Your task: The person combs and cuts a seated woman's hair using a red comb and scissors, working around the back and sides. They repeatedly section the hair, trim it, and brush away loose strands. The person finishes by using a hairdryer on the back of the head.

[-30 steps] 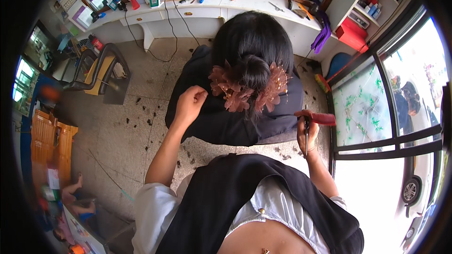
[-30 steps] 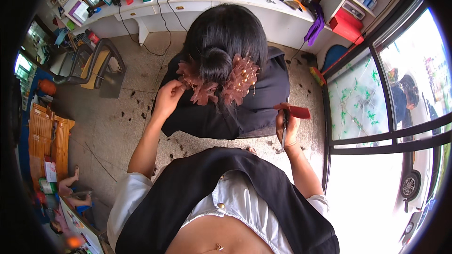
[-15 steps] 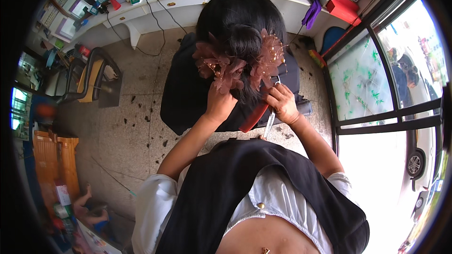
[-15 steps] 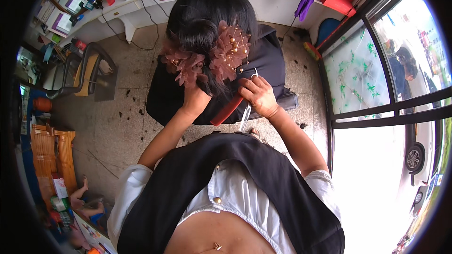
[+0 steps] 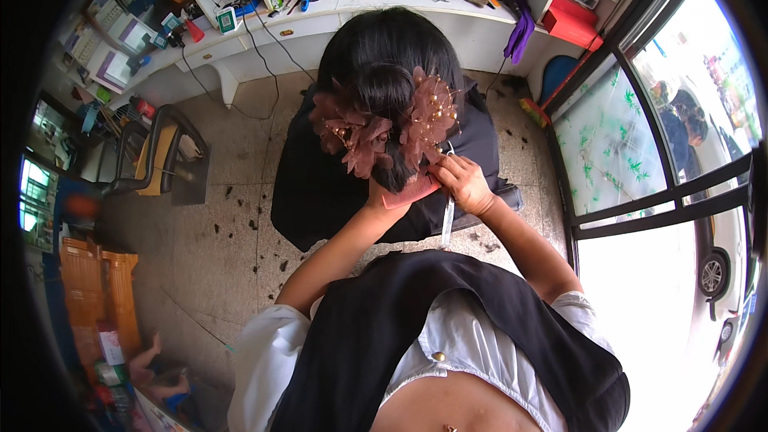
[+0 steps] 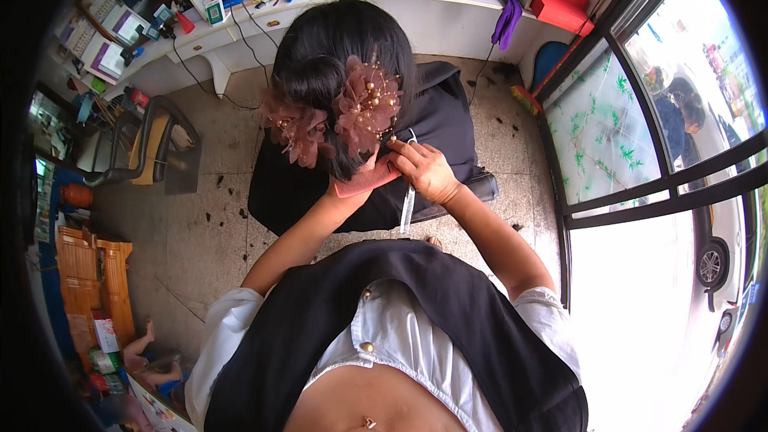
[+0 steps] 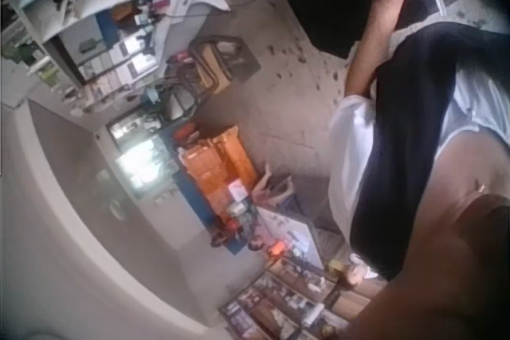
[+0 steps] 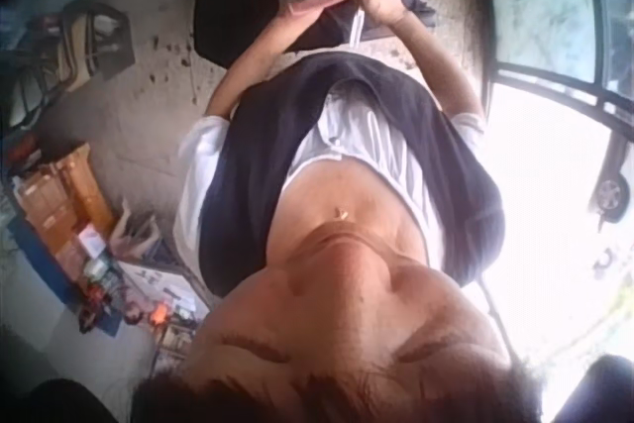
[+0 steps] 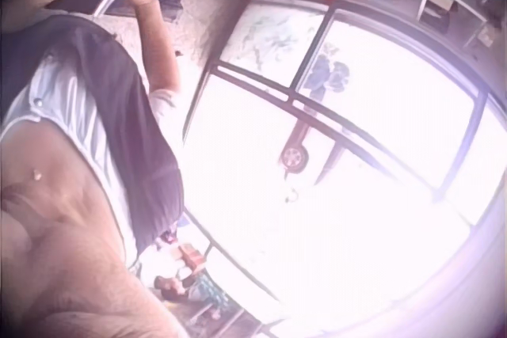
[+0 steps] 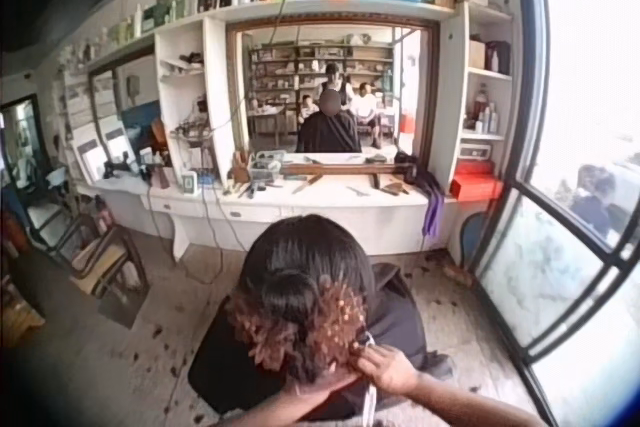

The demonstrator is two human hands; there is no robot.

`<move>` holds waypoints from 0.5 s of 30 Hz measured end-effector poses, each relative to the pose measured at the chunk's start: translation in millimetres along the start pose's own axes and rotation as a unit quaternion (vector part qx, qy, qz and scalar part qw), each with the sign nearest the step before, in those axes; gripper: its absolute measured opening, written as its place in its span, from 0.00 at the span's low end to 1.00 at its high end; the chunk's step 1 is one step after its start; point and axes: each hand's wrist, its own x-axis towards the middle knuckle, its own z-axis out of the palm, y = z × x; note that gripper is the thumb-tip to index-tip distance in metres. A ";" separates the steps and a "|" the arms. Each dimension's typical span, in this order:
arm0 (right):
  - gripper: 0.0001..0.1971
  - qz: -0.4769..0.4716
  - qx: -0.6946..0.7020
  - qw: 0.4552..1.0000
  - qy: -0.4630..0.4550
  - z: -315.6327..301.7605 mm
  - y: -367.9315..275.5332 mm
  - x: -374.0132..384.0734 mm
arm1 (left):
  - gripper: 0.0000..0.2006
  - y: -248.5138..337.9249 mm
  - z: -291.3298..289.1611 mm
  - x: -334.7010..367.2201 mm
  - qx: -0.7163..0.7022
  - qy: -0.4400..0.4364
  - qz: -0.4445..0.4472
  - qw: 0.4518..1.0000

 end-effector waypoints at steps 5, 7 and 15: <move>0.17 0.001 0.013 1.000 0.005 -1.4 2.5 -4.2 | 0.20 -11.2 -0.3 10.7 -0.733 0.062 -0.164 0.658; 0.17 0.015 0.009 0.999 0.026 0.8 1.4 -9.2 | 0.19 1.3 2.0 14.5 -0.823 0.182 -0.243 0.479; 0.19 0.022 0.047 0.997 0.064 6.3 -11.0 -9.9 | 0.15 2.3 -5.3 -26.3 -0.837 0.185 -0.195 0.476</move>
